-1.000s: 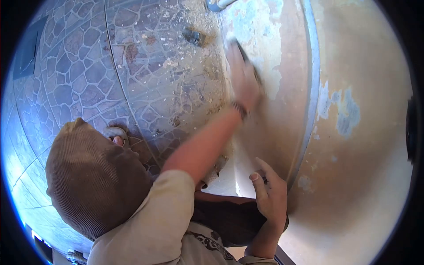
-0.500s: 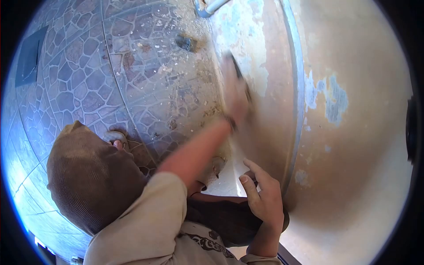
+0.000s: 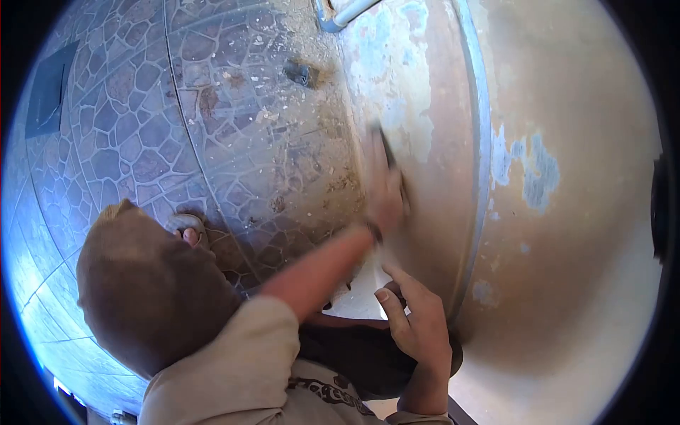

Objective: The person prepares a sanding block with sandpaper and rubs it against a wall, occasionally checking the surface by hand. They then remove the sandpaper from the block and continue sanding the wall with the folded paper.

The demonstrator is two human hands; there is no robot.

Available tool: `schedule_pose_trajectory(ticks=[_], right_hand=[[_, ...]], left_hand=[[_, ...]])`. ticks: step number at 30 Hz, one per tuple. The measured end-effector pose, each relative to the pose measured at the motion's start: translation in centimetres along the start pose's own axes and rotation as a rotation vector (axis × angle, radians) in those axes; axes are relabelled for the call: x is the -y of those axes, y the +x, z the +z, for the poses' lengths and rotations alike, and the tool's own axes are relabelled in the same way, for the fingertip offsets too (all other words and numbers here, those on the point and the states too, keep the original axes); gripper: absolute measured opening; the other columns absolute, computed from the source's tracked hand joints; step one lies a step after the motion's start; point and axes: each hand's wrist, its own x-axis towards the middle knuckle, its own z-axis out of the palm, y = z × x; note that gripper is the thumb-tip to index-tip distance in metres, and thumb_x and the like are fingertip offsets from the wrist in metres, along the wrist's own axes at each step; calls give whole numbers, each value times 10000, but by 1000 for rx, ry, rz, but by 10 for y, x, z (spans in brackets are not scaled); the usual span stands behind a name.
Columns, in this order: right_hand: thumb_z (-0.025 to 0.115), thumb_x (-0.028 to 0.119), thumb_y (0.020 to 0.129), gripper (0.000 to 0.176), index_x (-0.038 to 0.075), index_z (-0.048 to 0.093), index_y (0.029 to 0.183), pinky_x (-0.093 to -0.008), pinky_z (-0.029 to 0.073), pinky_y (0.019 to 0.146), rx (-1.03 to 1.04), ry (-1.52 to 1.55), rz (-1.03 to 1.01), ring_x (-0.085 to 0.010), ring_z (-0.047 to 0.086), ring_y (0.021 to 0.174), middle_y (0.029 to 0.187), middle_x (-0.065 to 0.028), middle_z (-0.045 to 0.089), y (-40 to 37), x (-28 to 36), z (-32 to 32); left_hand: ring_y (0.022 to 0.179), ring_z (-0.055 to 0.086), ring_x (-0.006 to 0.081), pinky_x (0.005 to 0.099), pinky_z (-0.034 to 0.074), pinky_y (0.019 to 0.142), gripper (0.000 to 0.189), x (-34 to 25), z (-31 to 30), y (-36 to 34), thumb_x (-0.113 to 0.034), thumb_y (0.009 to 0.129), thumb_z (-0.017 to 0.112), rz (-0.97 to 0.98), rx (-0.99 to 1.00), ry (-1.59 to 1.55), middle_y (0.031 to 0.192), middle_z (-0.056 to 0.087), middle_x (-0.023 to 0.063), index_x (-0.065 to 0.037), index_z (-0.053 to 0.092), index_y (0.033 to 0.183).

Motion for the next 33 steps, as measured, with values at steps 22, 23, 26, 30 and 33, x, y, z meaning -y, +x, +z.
schedule_pose_trajectory(ticks=[22, 23, 26, 30, 33], right_hand=[[681, 184, 852, 388, -25, 583, 1164, -358, 482, 638, 38, -91, 68, -260, 596, 653, 784, -145, 636, 1, -13, 6], [681, 184, 852, 390, -25, 582, 1166, -358, 483, 641, 39, -67, 58, -260, 598, 654, 787, -146, 637, 1, -12, 5], [681, 185, 851, 395, -25, 580, 1170, -356, 485, 646, 51, -37, 46, -260, 602, 658, 791, -146, 639, -2, -8, 1], [679, 186, 852, 397, -24, 578, 1174, -355, 486, 650, 63, -26, 22, -257, 606, 662, 788, -145, 639, 4, -5, 3], [677, 193, 853, 399, -23, 579, 1174, -357, 486, 651, 68, -21, 88, -256, 605, 660, 782, -145, 638, 4, -10, 6]], left_hand=[[1426, 90, 428, 451, 70, 1165, 645, 12, -12, 76, -85, 855, 368, 155, -29, 67, 1524, 150, 279, 97, 181, 1445], [1425, 88, 431, 454, 66, 1165, 640, 12, -17, 102, -85, 858, 366, 134, -28, 49, 1523, 150, 281, 100, 184, 1443], [1425, 81, 435, 466, 52, 1164, 624, 13, -18, 120, -94, 869, 353, 180, -45, 66, 1521, 147, 288, 109, 191, 1437], [1430, 76, 423, 489, 24, 1161, 603, -43, 12, 5, -103, 885, 334, 104, -16, 18, 1521, 140, 292, 118, 202, 1430], [1434, 76, 406, 463, 18, 1168, 599, -49, 12, 37, -103, 889, 342, 246, -52, -9, 1521, 144, 291, 109, 205, 1433]])
